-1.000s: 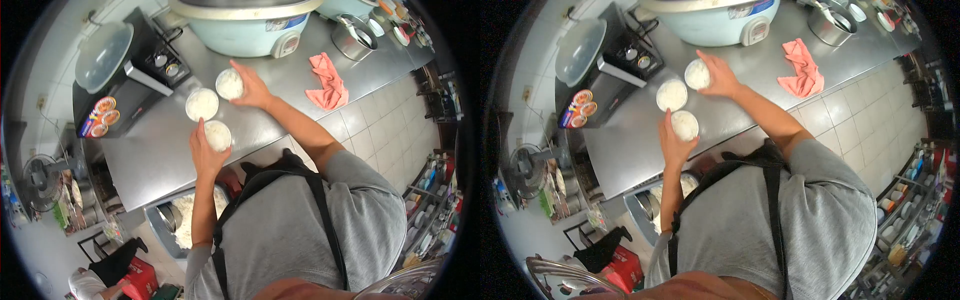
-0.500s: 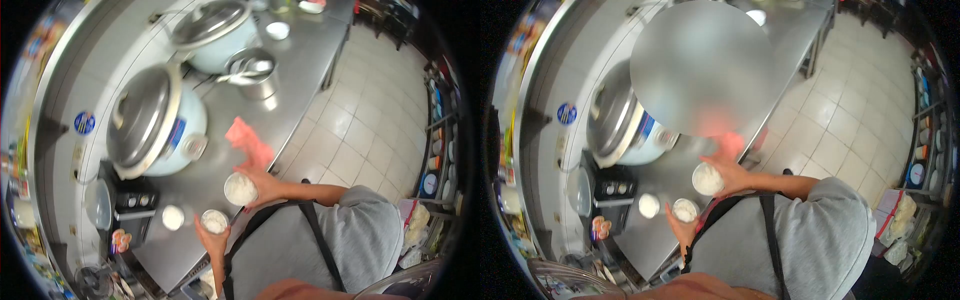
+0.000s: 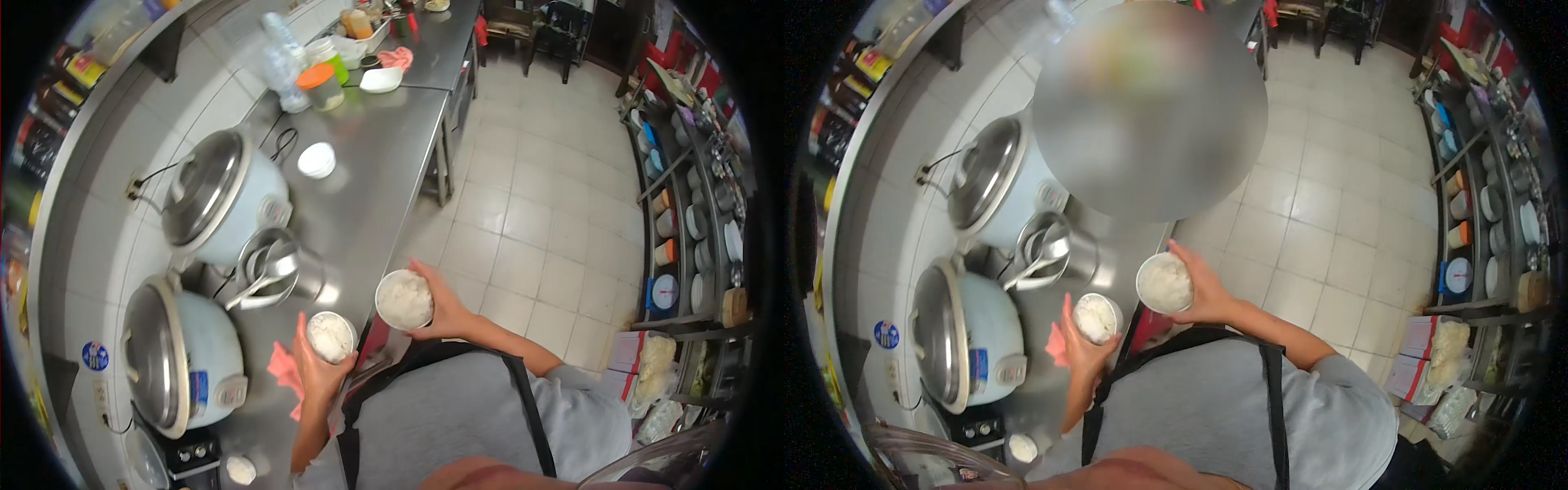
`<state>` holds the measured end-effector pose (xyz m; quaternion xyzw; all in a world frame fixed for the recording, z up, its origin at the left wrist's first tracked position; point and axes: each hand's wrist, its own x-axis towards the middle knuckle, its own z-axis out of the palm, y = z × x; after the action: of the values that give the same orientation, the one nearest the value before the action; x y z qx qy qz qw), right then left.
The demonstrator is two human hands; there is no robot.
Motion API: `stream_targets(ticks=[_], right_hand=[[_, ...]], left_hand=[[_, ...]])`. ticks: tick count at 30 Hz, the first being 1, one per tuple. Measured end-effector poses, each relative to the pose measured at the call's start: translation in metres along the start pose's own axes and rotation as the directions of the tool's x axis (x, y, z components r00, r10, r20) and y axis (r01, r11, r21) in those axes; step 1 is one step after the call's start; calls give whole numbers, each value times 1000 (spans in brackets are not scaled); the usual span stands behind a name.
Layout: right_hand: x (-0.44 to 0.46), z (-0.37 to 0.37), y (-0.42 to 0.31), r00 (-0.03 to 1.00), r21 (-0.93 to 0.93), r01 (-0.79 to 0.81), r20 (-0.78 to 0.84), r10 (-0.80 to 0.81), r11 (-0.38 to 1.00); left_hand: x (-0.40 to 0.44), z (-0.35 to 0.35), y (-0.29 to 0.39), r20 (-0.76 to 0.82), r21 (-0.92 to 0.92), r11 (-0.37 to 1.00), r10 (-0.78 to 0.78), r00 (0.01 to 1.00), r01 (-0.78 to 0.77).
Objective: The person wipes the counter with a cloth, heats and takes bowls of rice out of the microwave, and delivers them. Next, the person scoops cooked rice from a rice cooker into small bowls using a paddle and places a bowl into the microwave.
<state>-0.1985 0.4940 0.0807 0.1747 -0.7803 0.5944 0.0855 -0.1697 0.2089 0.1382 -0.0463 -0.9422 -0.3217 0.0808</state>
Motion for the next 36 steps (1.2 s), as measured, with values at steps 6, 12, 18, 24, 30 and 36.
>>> stream_targets(ticks=[6, 12, 18, 24, 30, 36], right_hand=[[67, -128, 75, 962, -125, -82, -268, 46, 989], [128, -265, 109, 837, -145, -316, -507, 204, 937], [137, -375, 169, 644, -224, -395, -759, 94, 891], [162, -506, 245, 396, -172, -501, -917, 48, 848], [252, -688, 317, 398, -219, -556, -917, 25, 802], [381, -825, 409, 551, -252, -439, -834, 36, 862]], left_hand=[[152, 94, 40, 61, -82, 984, 163, 985, -158], [323, 187, 112, 109, -228, 958, 203, 973, -174], [479, 278, 204, 167, -255, 903, 393, 904, -346], [618, 387, 310, 162, -307, 850, 489, 857, -427], [750, 479, 396, 152, -175, 890, 447, 881, -421], [870, 553, 433, 73, -35, 936, 352, 933, -350]])
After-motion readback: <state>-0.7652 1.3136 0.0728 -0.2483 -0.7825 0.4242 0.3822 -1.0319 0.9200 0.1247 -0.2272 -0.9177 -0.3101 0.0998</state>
